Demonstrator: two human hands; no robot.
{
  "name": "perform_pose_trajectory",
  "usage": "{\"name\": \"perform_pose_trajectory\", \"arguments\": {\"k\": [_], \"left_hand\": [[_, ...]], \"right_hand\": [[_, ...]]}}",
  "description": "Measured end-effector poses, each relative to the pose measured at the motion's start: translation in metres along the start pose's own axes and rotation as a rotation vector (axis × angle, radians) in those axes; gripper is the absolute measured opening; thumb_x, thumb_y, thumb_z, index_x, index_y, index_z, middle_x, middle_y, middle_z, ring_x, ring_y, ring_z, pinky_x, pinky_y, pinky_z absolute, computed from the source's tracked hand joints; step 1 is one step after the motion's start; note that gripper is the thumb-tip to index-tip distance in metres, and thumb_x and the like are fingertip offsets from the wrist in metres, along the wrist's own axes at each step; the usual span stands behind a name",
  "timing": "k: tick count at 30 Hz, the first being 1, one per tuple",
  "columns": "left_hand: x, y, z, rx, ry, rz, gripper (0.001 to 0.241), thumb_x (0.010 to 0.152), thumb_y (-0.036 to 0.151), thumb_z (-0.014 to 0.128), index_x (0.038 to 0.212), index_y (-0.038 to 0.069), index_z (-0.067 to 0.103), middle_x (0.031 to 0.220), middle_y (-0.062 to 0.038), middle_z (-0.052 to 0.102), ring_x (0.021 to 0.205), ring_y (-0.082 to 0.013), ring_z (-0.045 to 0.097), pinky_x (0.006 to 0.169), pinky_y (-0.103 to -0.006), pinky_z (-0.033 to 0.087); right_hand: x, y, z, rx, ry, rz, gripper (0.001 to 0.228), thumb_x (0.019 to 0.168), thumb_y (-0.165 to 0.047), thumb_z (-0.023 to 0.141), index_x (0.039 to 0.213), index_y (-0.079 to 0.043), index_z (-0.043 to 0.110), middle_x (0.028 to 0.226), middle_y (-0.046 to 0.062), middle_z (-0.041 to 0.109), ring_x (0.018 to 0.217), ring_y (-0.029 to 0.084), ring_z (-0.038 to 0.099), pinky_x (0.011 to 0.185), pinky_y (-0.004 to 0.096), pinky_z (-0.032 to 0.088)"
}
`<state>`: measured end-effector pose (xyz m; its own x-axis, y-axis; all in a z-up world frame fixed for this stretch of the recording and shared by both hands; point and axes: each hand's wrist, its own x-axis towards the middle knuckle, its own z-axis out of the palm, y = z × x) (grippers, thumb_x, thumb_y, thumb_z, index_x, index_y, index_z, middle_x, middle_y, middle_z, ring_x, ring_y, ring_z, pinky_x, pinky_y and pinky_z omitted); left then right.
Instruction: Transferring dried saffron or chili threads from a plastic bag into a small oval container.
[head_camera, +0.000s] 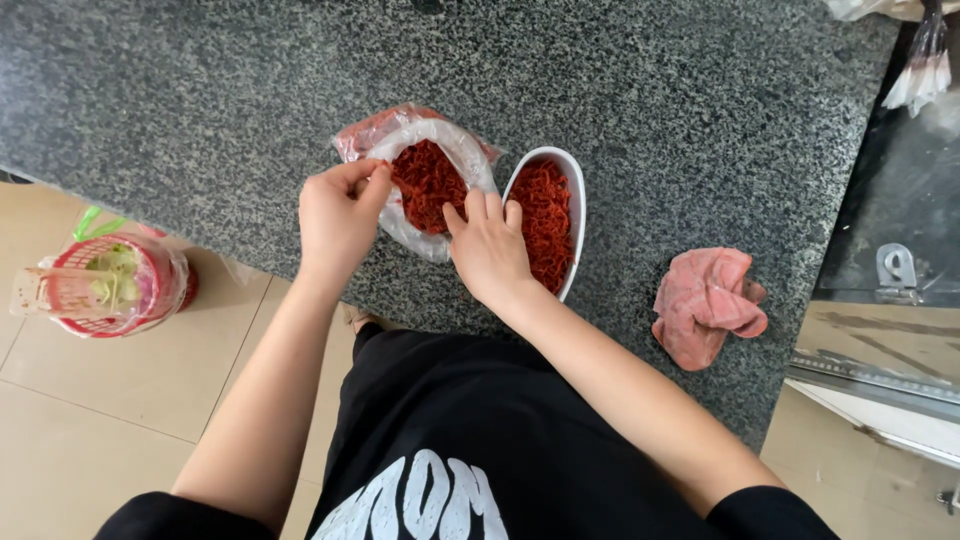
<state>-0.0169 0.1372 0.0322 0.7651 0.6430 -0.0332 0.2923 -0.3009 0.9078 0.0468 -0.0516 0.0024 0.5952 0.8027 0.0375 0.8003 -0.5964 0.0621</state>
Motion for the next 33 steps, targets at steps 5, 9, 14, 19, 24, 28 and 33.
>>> {"name": "perform_pose_trajectory", "arguments": {"k": [5,9,14,19,24,28,33], "left_hand": [[-0.002,0.018,-0.005,-0.188,-0.156,-0.101,0.022,0.096,0.022,0.073,0.100,0.001,0.080,0.064,0.006,0.056,0.058,-0.0024,0.044,0.051,-0.0252,0.034],[-0.018,0.016,0.018,-0.321,-0.252,-0.161,0.023,0.093,0.021,0.074,0.102,0.001,0.080,0.076,0.004,0.072,0.067,-0.0013,0.058,0.060,-0.0210,0.046],[-0.040,0.031,0.055,-0.454,-0.422,-0.191,0.023,0.094,0.020,0.073,0.104,0.000,0.079,0.088,0.000,0.077,0.079,-0.0032,0.066,0.073,-0.0203,0.053],[-0.055,0.052,0.079,-0.531,-0.569,-0.266,0.025,0.094,0.020,0.070,0.104,0.000,0.079,0.093,0.001,0.080,0.085,-0.0024,0.070,0.079,-0.0193,0.056],[-0.064,0.058,0.093,-0.554,-0.639,-0.473,0.027,0.095,0.023,0.070,0.103,0.001,0.082,0.085,-0.001,0.075,0.068,-0.0053,0.058,0.061,-0.0233,0.044],[-0.067,0.064,0.097,-0.612,-0.609,-0.473,0.026,0.093,0.022,0.071,0.102,0.000,0.081,0.084,-0.001,0.076,0.071,-0.0042,0.064,0.065,-0.0216,0.052],[-0.072,0.067,0.094,-0.618,-0.560,-0.311,0.022,0.090,0.017,0.074,0.103,-0.001,0.077,0.082,0.003,0.075,0.072,-0.0026,0.064,0.067,-0.0207,0.052]], "right_hand": [[-0.005,0.005,-0.024,0.430,0.068,0.137,0.027,0.089,-0.020,0.072,0.115,-0.012,0.076,0.103,0.007,0.056,0.105,0.026,0.051,0.091,0.043,0.034],[-0.030,0.017,-0.049,0.912,0.255,0.405,0.016,0.091,-0.020,0.078,0.106,-0.014,0.078,0.093,0.001,0.063,0.081,0.014,0.062,0.073,0.032,0.049],[-0.058,0.036,-0.095,0.955,0.338,0.423,0.033,0.086,-0.016,0.081,0.117,-0.009,0.074,0.086,0.003,0.059,0.076,0.015,0.060,0.066,0.028,0.049],[-0.087,0.056,-0.073,0.946,0.427,0.385,0.016,0.094,-0.015,0.079,0.109,-0.010,0.076,0.092,0.000,0.063,0.084,0.011,0.062,0.074,0.027,0.050],[-0.105,0.069,-0.048,1.092,0.384,0.552,0.014,0.096,-0.013,0.074,0.104,-0.002,0.073,0.093,0.000,0.058,0.078,0.008,0.046,0.069,0.023,0.039],[-0.104,0.070,-0.050,1.428,0.376,0.649,0.015,0.097,-0.014,0.071,0.101,0.000,0.071,0.095,-0.003,0.057,0.077,0.004,0.048,0.068,0.021,0.038],[-0.106,0.074,-0.059,1.241,0.322,0.677,0.015,0.094,-0.014,0.076,0.095,0.000,0.073,0.089,-0.002,0.057,0.074,0.006,0.044,0.066,0.022,0.037]]}}
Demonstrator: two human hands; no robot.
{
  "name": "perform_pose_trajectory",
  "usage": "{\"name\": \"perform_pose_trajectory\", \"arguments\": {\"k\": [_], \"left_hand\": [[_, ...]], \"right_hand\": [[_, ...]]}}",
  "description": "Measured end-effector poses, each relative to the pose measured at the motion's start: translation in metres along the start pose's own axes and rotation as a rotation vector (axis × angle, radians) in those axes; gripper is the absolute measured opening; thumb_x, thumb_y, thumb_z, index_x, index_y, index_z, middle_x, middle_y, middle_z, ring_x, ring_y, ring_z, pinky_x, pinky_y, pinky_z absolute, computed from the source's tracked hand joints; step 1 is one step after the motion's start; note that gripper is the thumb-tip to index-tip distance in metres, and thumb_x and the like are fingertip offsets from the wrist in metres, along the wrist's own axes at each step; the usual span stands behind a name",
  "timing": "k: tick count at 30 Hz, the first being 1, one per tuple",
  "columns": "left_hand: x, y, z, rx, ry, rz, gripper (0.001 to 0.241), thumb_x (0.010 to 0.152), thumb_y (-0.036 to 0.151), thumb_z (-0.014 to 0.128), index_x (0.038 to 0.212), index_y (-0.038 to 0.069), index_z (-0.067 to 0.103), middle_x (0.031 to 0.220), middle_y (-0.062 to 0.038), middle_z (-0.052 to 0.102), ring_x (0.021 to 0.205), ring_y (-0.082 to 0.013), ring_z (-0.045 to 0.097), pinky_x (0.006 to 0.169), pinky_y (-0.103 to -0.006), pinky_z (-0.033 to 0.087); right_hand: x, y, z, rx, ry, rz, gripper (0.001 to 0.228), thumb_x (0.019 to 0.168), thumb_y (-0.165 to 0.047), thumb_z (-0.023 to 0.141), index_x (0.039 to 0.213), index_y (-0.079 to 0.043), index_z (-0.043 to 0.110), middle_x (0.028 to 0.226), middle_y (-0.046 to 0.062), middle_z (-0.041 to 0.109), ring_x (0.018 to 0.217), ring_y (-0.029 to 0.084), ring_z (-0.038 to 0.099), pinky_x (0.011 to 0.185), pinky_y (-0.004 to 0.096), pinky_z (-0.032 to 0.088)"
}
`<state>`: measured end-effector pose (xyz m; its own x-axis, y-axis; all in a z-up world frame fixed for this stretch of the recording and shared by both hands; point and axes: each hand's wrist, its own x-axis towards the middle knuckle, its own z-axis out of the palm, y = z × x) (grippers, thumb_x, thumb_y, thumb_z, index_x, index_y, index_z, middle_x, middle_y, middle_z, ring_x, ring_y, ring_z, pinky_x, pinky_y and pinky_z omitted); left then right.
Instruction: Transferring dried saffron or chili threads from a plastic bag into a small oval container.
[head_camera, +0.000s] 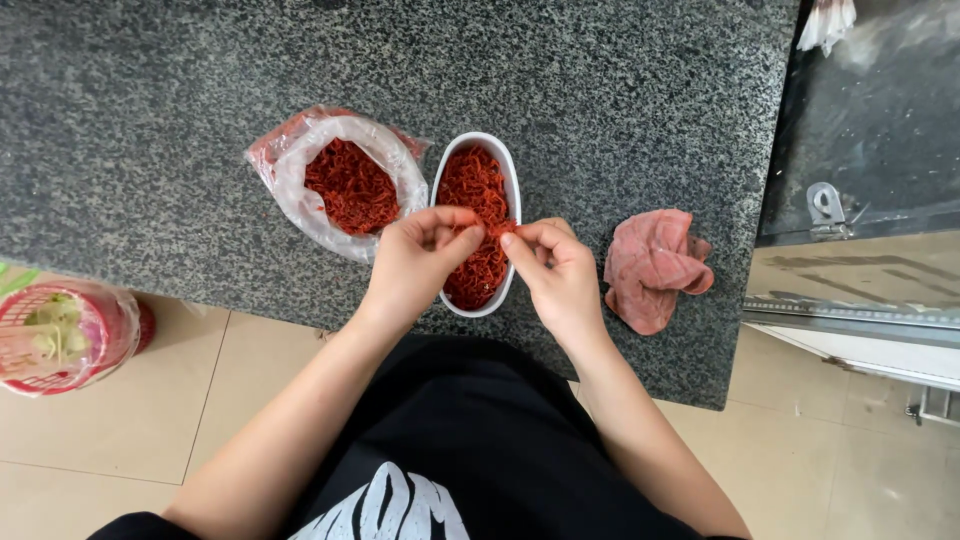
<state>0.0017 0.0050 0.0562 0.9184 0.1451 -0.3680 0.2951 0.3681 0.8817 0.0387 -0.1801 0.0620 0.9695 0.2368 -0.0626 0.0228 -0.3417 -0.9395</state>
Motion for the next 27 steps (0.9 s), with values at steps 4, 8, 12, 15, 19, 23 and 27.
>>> {"name": "perform_pose_trajectory", "arguments": {"k": [4,8,12,15,19,23,27], "left_hand": [[-0.014,0.022,0.001,0.396,0.080,0.248,0.026,0.087,0.014,0.078,0.110,0.003,0.076,0.070,-0.003,0.051,0.066,-0.0096,0.049,0.061,-0.0279,0.044],[-0.022,0.035,0.003,0.642,-0.009,0.544,0.025,0.086,0.013,0.076,0.110,0.010,0.078,0.080,-0.005,0.062,0.070,-0.0160,0.063,0.066,-0.0301,0.053],[-0.014,0.026,0.001,0.671,0.003,0.539,0.015,0.087,0.017,0.079,0.101,0.009,0.079,0.085,-0.005,0.065,0.071,-0.0158,0.064,0.066,-0.0304,0.053],[-0.008,0.020,-0.002,0.568,0.073,0.380,0.016,0.091,0.020,0.078,0.101,0.007,0.078,0.080,-0.006,0.064,0.069,-0.0179,0.060,0.062,-0.0325,0.048],[-0.002,0.016,-0.003,0.606,0.064,0.389,0.017,0.089,0.021,0.079,0.098,0.007,0.080,0.080,-0.007,0.063,0.069,-0.0173,0.060,0.063,-0.0319,0.049],[0.000,0.012,0.004,0.729,0.061,0.388,0.019,0.084,0.024,0.083,0.093,0.007,0.079,0.085,-0.008,0.066,0.073,-0.0206,0.065,0.067,-0.0352,0.052],[-0.001,0.004,0.007,0.854,0.012,0.451,0.016,0.080,0.022,0.081,0.093,0.011,0.080,0.093,-0.009,0.066,0.084,-0.0269,0.068,0.075,-0.0403,0.055]], "right_hand": [[-0.002,-0.022,-0.001,-0.168,-0.001,-0.124,0.013,0.091,-0.015,0.079,0.094,-0.004,0.073,0.091,0.000,0.061,0.081,0.007,0.056,0.072,0.023,0.044],[-0.005,-0.035,-0.001,-0.471,0.043,-0.348,0.013,0.082,-0.015,0.084,0.089,-0.008,0.075,0.088,0.001,0.064,0.084,0.013,0.063,0.076,0.029,0.044],[-0.008,-0.039,-0.003,-0.567,0.061,-0.472,0.013,0.082,-0.013,0.085,0.089,-0.008,0.075,0.088,0.002,0.065,0.088,0.017,0.065,0.080,0.034,0.044],[-0.007,-0.031,-0.009,-0.390,0.039,-0.246,0.013,0.087,-0.016,0.083,0.092,-0.007,0.075,0.088,0.001,0.066,0.078,0.011,0.066,0.068,0.027,0.049],[-0.007,-0.023,-0.018,-0.282,0.005,-0.180,0.013,0.090,-0.018,0.080,0.095,-0.007,0.074,0.092,0.001,0.066,0.082,0.010,0.065,0.070,0.026,0.049],[-0.005,-0.015,-0.027,-0.349,0.090,-0.186,0.013,0.089,-0.016,0.081,0.094,-0.005,0.075,0.089,0.002,0.065,0.078,0.012,0.059,0.067,0.027,0.046],[-0.003,-0.011,-0.036,-0.398,0.143,-0.181,0.013,0.090,-0.016,0.081,0.098,-0.006,0.076,0.088,0.002,0.064,0.077,0.013,0.057,0.067,0.027,0.045]]}}
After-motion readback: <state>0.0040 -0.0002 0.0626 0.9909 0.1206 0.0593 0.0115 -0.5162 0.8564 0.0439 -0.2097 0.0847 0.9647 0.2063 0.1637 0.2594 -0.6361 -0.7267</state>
